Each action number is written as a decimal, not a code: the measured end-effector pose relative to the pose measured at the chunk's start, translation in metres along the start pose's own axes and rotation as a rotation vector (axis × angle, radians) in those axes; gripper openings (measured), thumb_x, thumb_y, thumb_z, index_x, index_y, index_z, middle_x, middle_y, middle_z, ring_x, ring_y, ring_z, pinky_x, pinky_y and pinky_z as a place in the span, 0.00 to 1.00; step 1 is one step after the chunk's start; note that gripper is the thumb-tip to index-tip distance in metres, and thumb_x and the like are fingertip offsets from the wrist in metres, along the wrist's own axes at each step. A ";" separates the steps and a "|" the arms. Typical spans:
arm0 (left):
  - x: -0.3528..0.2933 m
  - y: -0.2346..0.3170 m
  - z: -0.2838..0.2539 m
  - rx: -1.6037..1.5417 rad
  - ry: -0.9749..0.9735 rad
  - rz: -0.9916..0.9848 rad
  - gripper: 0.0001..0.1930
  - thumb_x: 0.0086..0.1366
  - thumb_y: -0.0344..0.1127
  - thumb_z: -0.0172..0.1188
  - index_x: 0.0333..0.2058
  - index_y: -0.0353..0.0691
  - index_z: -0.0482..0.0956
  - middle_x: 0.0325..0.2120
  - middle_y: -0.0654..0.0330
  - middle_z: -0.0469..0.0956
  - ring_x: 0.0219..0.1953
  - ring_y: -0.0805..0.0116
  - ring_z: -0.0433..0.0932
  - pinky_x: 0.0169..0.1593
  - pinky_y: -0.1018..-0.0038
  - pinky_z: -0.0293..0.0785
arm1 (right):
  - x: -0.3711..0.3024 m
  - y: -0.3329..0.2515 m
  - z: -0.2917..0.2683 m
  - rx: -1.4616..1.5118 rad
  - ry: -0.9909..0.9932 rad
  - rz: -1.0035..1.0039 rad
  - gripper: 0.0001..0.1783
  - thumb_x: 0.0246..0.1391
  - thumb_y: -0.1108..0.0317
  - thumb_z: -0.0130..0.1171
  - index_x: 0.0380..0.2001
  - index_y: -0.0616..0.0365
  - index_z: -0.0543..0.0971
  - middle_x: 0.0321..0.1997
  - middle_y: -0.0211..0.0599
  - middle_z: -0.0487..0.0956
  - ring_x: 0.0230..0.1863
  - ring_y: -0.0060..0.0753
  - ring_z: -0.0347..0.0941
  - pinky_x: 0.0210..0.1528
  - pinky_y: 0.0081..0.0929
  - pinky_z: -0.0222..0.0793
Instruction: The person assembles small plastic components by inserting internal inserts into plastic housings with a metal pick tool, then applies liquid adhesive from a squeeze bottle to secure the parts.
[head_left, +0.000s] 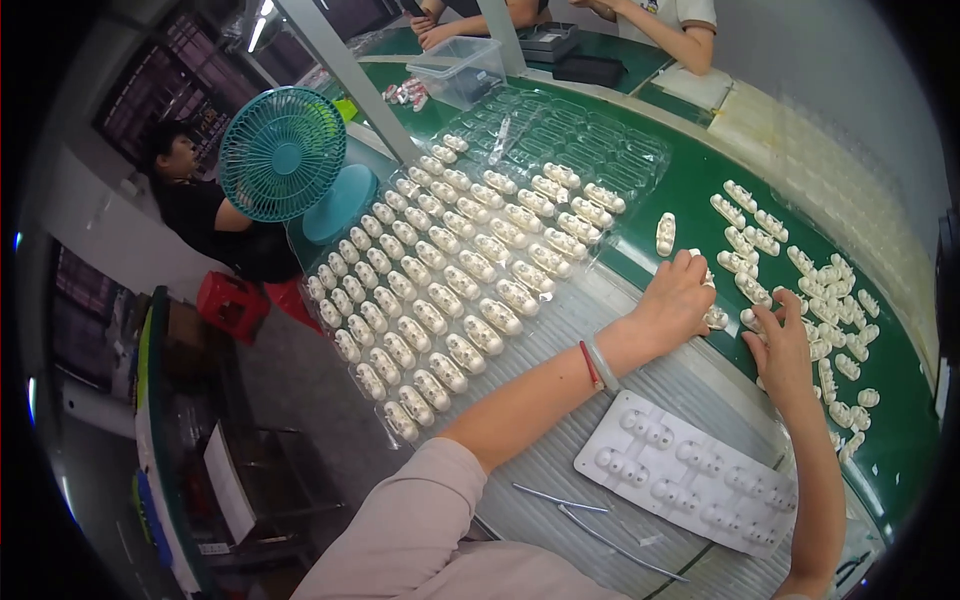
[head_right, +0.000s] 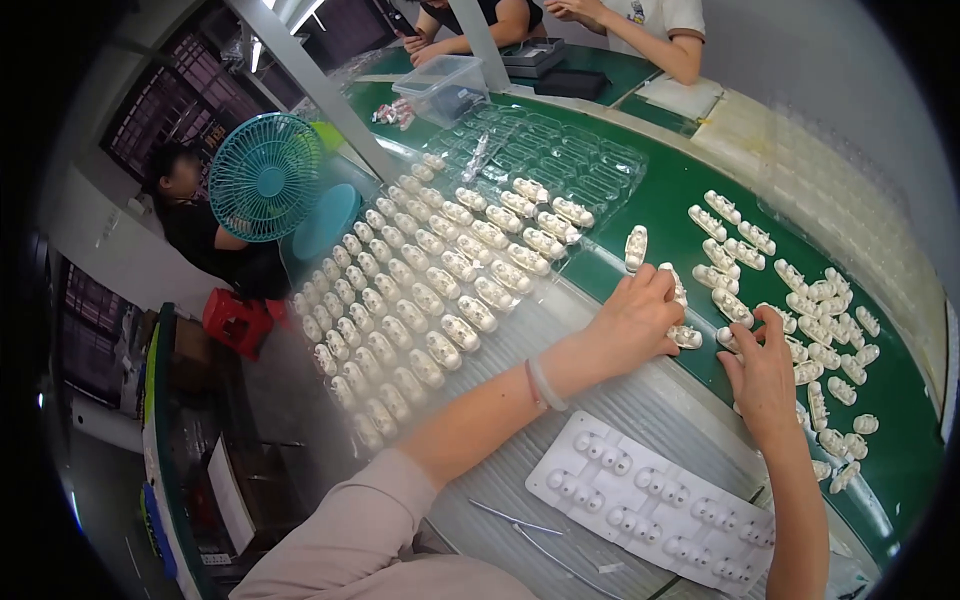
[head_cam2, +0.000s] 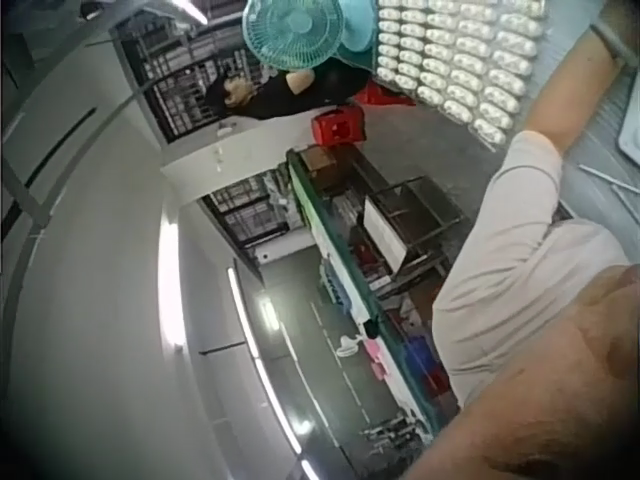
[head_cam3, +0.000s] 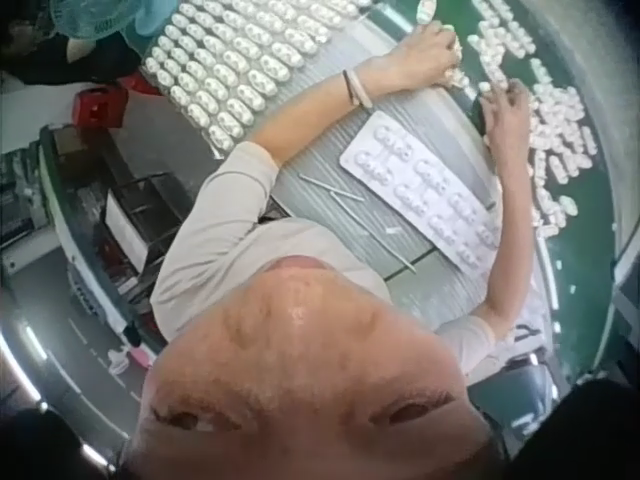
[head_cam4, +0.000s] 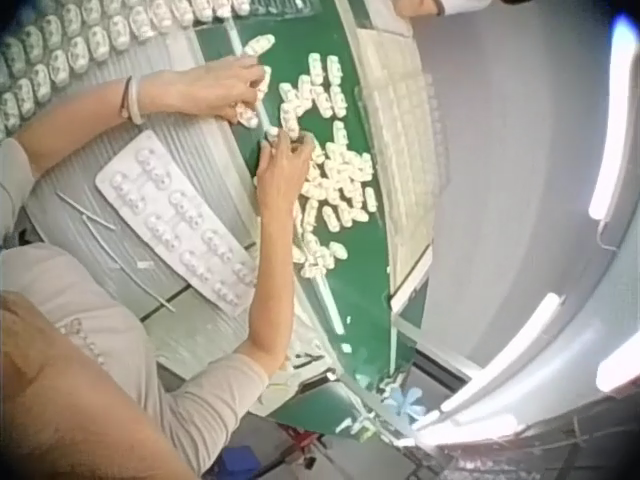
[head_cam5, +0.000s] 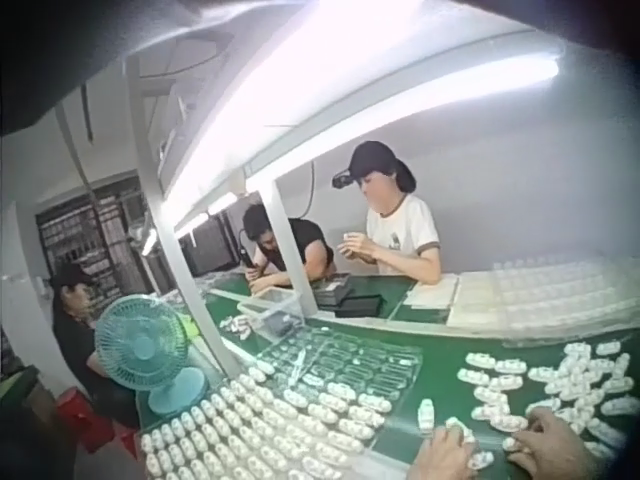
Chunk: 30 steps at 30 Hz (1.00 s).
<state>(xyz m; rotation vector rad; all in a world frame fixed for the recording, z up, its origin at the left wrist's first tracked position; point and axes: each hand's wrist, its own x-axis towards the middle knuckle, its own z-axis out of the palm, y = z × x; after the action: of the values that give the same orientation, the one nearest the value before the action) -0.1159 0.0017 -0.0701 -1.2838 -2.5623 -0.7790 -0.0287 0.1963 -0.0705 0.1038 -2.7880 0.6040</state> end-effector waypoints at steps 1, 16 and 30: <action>0.002 -0.001 0.003 -0.001 -0.009 0.000 0.14 0.39 0.34 0.70 0.27 0.39 0.78 0.35 0.60 0.68 0.44 0.61 0.65 0.45 0.66 0.64 | 0.001 0.002 0.000 -0.019 0.025 -0.030 0.19 0.42 0.72 0.64 0.41 0.61 0.75 0.50 0.44 0.66 0.43 0.44 0.68 0.46 0.35 0.66; -0.049 0.038 -0.067 -0.505 -0.226 0.175 0.14 0.50 0.35 0.66 0.35 0.36 0.76 0.31 0.54 0.78 0.34 0.58 0.78 0.39 0.69 0.73 | -0.004 0.016 -0.016 0.007 0.112 -0.145 0.12 0.52 0.72 0.56 0.41 0.60 0.72 0.37 0.44 0.71 0.31 0.45 0.73 0.33 0.36 0.68; -0.118 0.049 -0.060 -0.447 -0.175 0.039 0.13 0.49 0.33 0.66 0.34 0.39 0.78 0.28 0.58 0.76 0.32 0.62 0.74 0.37 0.70 0.71 | -0.113 -0.086 -0.047 -0.137 -0.215 -0.159 0.16 0.53 0.66 0.55 0.46 0.53 0.73 0.38 0.36 0.72 0.25 0.38 0.73 0.26 0.33 0.71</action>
<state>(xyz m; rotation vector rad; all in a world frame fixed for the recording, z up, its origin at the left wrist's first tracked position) -0.0094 -0.0876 -0.0443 -1.5803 -2.5734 -1.3427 0.1032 0.1388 -0.0288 0.3786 -2.9795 0.3811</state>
